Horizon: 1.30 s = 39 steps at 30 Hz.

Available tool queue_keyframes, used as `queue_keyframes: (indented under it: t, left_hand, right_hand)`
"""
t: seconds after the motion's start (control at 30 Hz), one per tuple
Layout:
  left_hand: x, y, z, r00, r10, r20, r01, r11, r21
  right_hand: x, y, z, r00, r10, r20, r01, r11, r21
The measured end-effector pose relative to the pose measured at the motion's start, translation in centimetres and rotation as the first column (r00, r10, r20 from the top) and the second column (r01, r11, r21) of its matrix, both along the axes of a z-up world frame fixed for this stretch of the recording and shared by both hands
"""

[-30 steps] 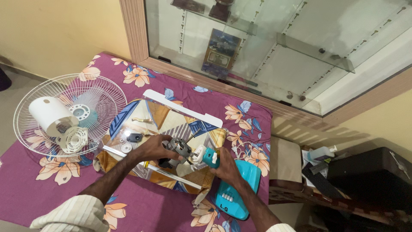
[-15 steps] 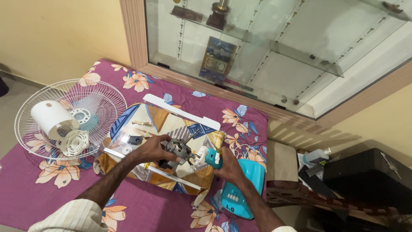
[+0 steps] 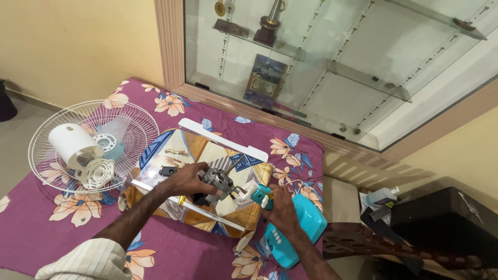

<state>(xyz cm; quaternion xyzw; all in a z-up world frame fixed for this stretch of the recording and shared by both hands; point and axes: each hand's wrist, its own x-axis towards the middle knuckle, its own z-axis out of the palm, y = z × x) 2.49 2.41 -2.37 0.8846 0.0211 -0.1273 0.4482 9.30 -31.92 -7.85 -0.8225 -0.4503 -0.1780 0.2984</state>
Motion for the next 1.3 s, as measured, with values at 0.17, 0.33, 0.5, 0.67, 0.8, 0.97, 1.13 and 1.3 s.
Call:
queue_keyframes:
  t: [0.17, 0.33, 0.5, 0.67, 0.8, 0.97, 1.13, 1.3]
  left_hand:
    - [-0.8, 1.0, 1.1, 0.991, 0.081, -0.106, -0.094, 0.987, -0.131]
    - [-1.0, 1.8, 2.3, 0.992, 0.068, -0.108, -0.095, 0.957, -0.274]
    - [-0.7, 0.5, 1.6, 0.983, -0.135, 0.128, 0.170, 0.931, -0.324]
    - [-0.9, -0.5, 1.2, 0.937, -0.220, 0.272, 0.242, 0.969, -0.052]
    - [-0.3, -1.1, 0.9, 0.896, -0.311, 0.318, 0.298, 0.950, 0.090]
    - [2.0, -2.0, -1.2, 0.812, -0.490, 0.319, 0.393, 0.861, 0.323]
    - [4.3, -1.3, -3.7, 0.773, -0.558, 0.301, 0.428, 0.809, 0.402]
    - [6.8, 0.4, -5.3, 0.715, -0.620, 0.324, 0.432, 0.756, 0.492]
  right_hand:
    - [0.0, -1.8, 0.1, 0.936, -0.170, -0.309, 0.149, 0.985, -0.091]
    - [0.4, -2.1, 0.3, 0.844, -0.208, -0.494, 0.134, 0.974, -0.180]
    - [2.3, -1.3, 0.4, 0.753, -0.232, -0.615, 0.162, 0.972, -0.169]
    - [4.2, -2.0, 0.0, 0.691, -0.317, -0.650, 0.168, 0.945, -0.282]
    - [5.3, -1.9, -1.1, 0.707, -0.329, -0.626, 0.127, 0.930, -0.346]
    - [6.8, -1.1, -2.7, 0.769, -0.421, -0.481, 0.178, 0.864, -0.472]
    - [7.3, 0.2, -1.9, 0.711, -0.501, -0.494, 0.177, 0.807, -0.564]
    - [7.5, 2.1, -0.3, 0.694, -0.544, -0.471, 0.167, 0.759, -0.630]
